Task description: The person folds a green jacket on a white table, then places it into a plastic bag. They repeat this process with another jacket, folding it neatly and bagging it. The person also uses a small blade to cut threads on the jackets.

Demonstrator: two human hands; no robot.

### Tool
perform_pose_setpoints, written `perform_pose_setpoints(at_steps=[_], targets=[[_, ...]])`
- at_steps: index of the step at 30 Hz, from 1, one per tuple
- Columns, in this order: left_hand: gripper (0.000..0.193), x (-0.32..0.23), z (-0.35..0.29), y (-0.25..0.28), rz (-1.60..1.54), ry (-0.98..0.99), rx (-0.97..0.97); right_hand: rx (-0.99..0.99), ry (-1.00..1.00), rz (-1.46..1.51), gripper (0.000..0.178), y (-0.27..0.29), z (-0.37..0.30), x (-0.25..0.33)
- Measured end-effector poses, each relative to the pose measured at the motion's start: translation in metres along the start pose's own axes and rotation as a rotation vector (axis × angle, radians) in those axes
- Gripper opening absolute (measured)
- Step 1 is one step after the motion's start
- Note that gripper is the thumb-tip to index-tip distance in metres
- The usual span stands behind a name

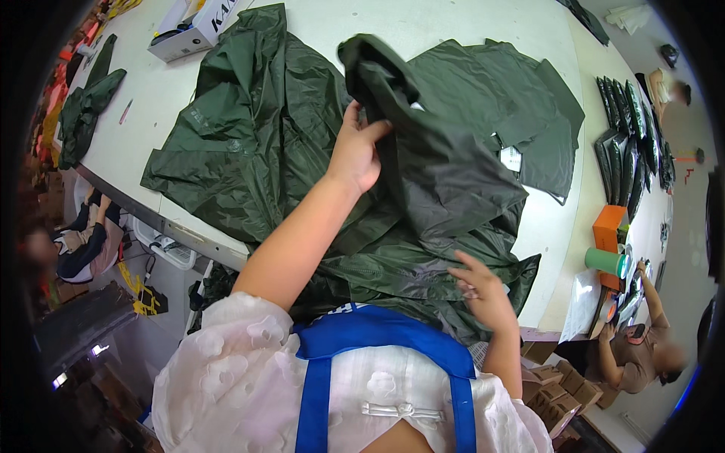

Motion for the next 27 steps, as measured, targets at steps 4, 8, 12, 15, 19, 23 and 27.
perform_pose_setpoints(at_steps=[4, 8, 12, 15, 19, 23, 27], targets=[[0.065, 0.004, -0.052, -0.022, 0.540, -0.346, -0.092, -0.310, 0.217, 0.499, 0.028, 0.018, 0.017, 0.059], [0.059, 0.000, -0.098, -0.030, 1.039, -0.573, -0.060, -0.745, 0.309, 0.573, 0.045, 0.016, 0.065, 0.098], [0.043, -0.012, -0.136, -0.030, 1.142, -0.606, -0.059, -0.758, 0.293, 0.644, 0.052, 0.022, 0.072, 0.100], [0.034, -0.019, -0.159, -0.043, 1.224, -0.696, 0.055, -0.822, 0.237, 0.771, 0.045, 0.022, 0.066, 0.109], [0.025, -0.015, -0.174, -0.036, 1.002, -0.451, 0.141, -0.743, 0.159, 0.836, 0.019, 0.019, 0.057, 0.117], [0.020, -0.005, -0.174, -0.018, 0.253, -0.099, 0.309, -0.718, 0.159, 0.775, 0.016, 0.000, 0.039, 0.103], [0.035, -0.008, -0.180, -0.017, -0.051, 0.106, 0.288, -0.543, 0.149, 0.409, 0.020, -0.047, 0.007, 0.069]])
Point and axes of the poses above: each hand's wrist, its own z-axis towards the middle knuckle, its own y-axis out of the back of the hand, x = y × z, the point moved 2 cm from there along z, towards the middle knuckle, and after that the axes turned 15 degrees about y, right-handed, at the moved point
